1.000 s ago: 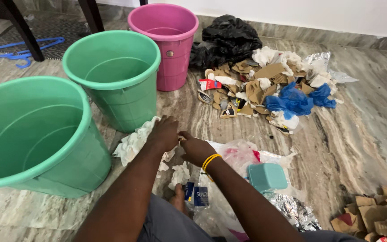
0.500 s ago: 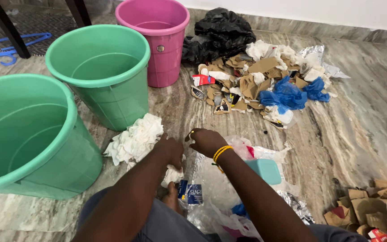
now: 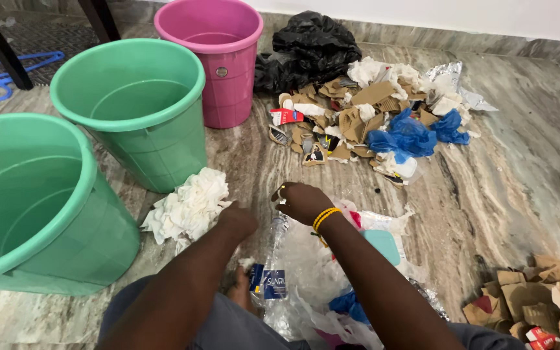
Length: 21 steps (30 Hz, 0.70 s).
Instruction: The person sits on the floor and sorts mixed waste by hand, separating paper, cardboard, and plastic items into piles. They handle crumpled paper, cardboard pieces, and plastic bags, placing sorted items into designated areas.
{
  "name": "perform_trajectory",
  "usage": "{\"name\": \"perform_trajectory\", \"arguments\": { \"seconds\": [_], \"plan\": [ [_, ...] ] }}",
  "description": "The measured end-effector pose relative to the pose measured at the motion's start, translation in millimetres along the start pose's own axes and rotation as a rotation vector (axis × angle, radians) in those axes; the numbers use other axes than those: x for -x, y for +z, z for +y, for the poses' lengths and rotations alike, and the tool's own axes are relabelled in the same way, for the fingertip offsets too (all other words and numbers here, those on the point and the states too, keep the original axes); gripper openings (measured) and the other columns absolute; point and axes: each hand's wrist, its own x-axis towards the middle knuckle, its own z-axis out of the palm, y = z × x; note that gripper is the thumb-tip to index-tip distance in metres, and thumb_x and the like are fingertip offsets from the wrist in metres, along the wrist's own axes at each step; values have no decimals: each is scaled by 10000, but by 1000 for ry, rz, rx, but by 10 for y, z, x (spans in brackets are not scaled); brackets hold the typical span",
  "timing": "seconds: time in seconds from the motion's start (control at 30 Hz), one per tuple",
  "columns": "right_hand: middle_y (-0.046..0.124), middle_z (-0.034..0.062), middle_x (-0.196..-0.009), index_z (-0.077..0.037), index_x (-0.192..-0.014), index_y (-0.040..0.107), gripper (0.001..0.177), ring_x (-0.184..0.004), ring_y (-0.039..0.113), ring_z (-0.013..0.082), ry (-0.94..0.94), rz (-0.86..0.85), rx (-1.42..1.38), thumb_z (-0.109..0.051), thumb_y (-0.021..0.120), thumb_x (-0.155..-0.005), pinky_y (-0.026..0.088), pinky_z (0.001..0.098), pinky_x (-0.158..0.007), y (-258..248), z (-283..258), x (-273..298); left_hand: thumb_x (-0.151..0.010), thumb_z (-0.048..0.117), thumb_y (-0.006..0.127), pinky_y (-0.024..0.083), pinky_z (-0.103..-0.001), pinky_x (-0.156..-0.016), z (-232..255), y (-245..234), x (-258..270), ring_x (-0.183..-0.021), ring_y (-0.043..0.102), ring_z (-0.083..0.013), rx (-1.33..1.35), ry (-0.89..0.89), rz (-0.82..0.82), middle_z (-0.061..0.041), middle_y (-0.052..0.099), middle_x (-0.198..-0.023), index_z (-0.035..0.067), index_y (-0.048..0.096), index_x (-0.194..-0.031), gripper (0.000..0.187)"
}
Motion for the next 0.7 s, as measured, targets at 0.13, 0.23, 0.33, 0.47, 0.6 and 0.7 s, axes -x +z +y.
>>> {"name": "perform_trajectory", "arguments": {
  "seconds": [0.13, 0.23, 0.33, 0.47, 0.6, 0.7],
  "plan": [
    [706, 65, -1130, -172, -1116, 740, 243, -1047, 672, 300, -52, 3, -20, -283, 683, -907, 540, 440, -886, -48, 102, 29, -913, 232, 729, 170, -505, -1254, 13, -43, 94, -1371, 542, -272, -147, -42, -100, -111, 608, -1440, 132, 627, -1385, 493],
    [707, 79, -1120, -152, -1121, 737, 247, -1035, 673, 311, -77, 18, -50, -288, 689, -921, 537, 438, -895, -88, 191, 61, -899, 260, 741, 149, -518, -1257, 99, -217, 247, -1360, 546, -287, -49, -94, -100, -121, 632, -1410, 126, 685, -1324, 449],
    [708, 85, -1112, -145, -1115, 739, 245, -1032, 672, 320, -92, 36, -58, -279, 693, -916, 536, 437, -896, -123, 262, 108, -854, 249, 762, 217, -533, -1222, 155, -392, 416, -1295, 605, -286, 66, -34, -62, -117, 695, -1327, 125, 749, -1227, 393],
    [716, 80, -1117, -143, -1090, 746, 219, -1036, 672, 326, -116, 66, -51, -258, 682, -914, 532, 442, -899, -188, 338, 174, -856, 233, 759, 261, -526, -1186, 217, -537, 513, -1284, 616, -282, 263, 76, -286, -112, 698, -1324, 129, 747, -1229, 387],
    [715, 77, -1122, -158, -1094, 746, 224, -1048, 669, 322, -18, 24, -39, -277, 678, -917, 531, 444, -893, -213, 315, 208, -859, 216, 756, 305, -518, -1150, 261, -358, 427, -1274, 627, -278, 255, 86, -329, -107, 701, -1321, 133, 746, -1230, 381],
    [715, 83, -1118, -165, -1102, 747, 232, -1053, 666, 327, -22, 35, -48, -280, 679, -912, 531, 450, -889, -225, 293, 213, -860, 204, 754, 338, -513, -1123, 241, -71, 227, -1266, 635, -275, 183, 33, -239, -103, 703, -1319, 135, 745, -1231, 378]
  ]
}}
